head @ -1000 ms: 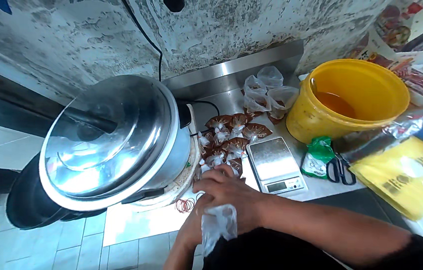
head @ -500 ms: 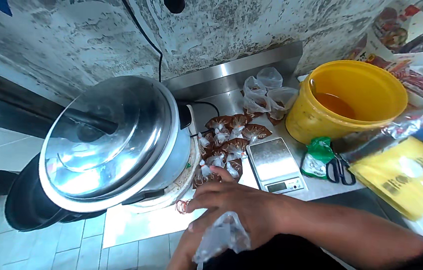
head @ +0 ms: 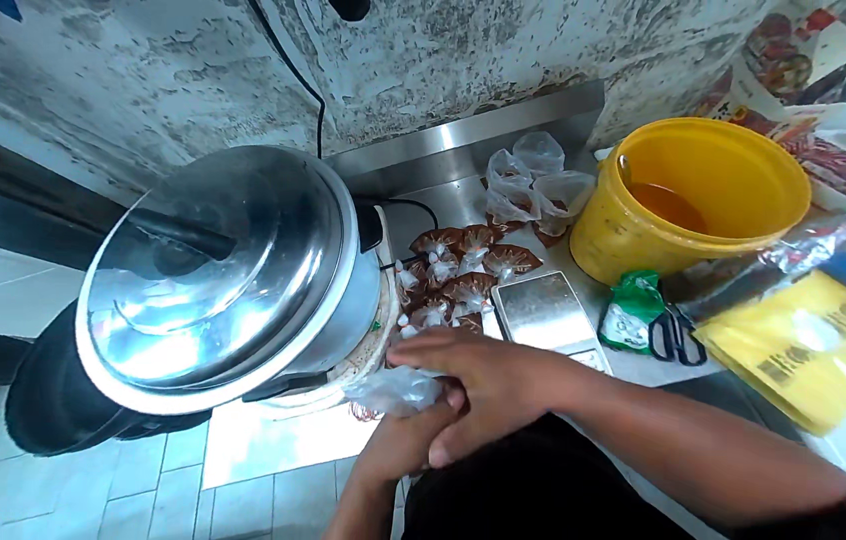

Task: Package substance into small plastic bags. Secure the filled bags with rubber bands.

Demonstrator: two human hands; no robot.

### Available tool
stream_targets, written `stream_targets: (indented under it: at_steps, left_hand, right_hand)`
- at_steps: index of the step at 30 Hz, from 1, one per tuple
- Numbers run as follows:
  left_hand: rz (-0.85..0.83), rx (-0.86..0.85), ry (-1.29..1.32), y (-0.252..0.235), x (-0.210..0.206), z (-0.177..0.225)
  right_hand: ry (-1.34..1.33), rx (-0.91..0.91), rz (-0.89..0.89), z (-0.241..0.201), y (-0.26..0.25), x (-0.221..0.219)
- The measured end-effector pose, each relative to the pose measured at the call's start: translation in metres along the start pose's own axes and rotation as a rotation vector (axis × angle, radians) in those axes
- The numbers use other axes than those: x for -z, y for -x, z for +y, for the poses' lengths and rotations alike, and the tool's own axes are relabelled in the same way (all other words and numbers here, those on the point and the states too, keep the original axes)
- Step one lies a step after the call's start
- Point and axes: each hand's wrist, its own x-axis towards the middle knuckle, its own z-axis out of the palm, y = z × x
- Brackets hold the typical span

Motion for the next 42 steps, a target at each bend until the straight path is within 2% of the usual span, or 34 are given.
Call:
stream_targets:
  at_steps: [3,6,8,10,13,16,24,30,32,37,39,42]
  left_hand:
    - [0.016,0.128,-0.182,0.008,0.002,-0.004]
    - [-0.068,0.216,-0.188,0.01,0.007,-0.014]
    - [-0.14,0.177,-0.139,0.012,0.01,-0.018]
    - [-0.162,0.092,-0.079,0.01,0.007,-0.017]
    - [-0.096,-0.03,-0.086,0.007,0.003,-0.012]
    - [-0.026,-0.096,-0.119,0.009,0.006,-0.009]
    - [0.035,-0.262,-0.148,0.024,0.018,-0.013]
    - [0.083,-0.333,-0.111,0.028,0.031,-0.012]
    - [0.089,-0.34,-0.097,0.031,0.036,-0.011]
    - [0.159,-0.351,-0.094,0.037,0.038,-0.015]
    - [0.133,-0.368,-0.105,0.039,0.039,-0.012]
    - [0.117,-0.366,-0.128,0.049,0.043,-0.009]
  right_hand:
    - [-0.004,-0.054,-0.074,-0.001,-0.012,-0.018]
    - [-0.109,-0.067,-0.164,-0.009,-0.017,-0.018]
    - [-0.212,-0.082,-0.198,-0.013,-0.016,-0.018]
    - [-0.324,-0.126,-0.16,-0.016,-0.013,-0.017]
    - [-0.455,-0.181,-0.052,-0.015,-0.012,-0.021]
    - [-0.443,-0.24,0.03,-0.017,-0.009,-0.019]
    - [-0.344,-0.125,0.156,-0.007,-0.001,-0.017]
    - [-0.614,-0.089,0.189,0.013,0.004,-0.028]
    - [-0.618,-0.096,0.17,0.014,0.005,-0.03]
    - [-0.675,-0.186,0.254,0.007,0.003,-0.031]
    - [-0.713,-0.214,0.275,0.006,0.001,-0.034]
    - [-0.66,-0.174,0.298,0.008,-0.002,-0.048]
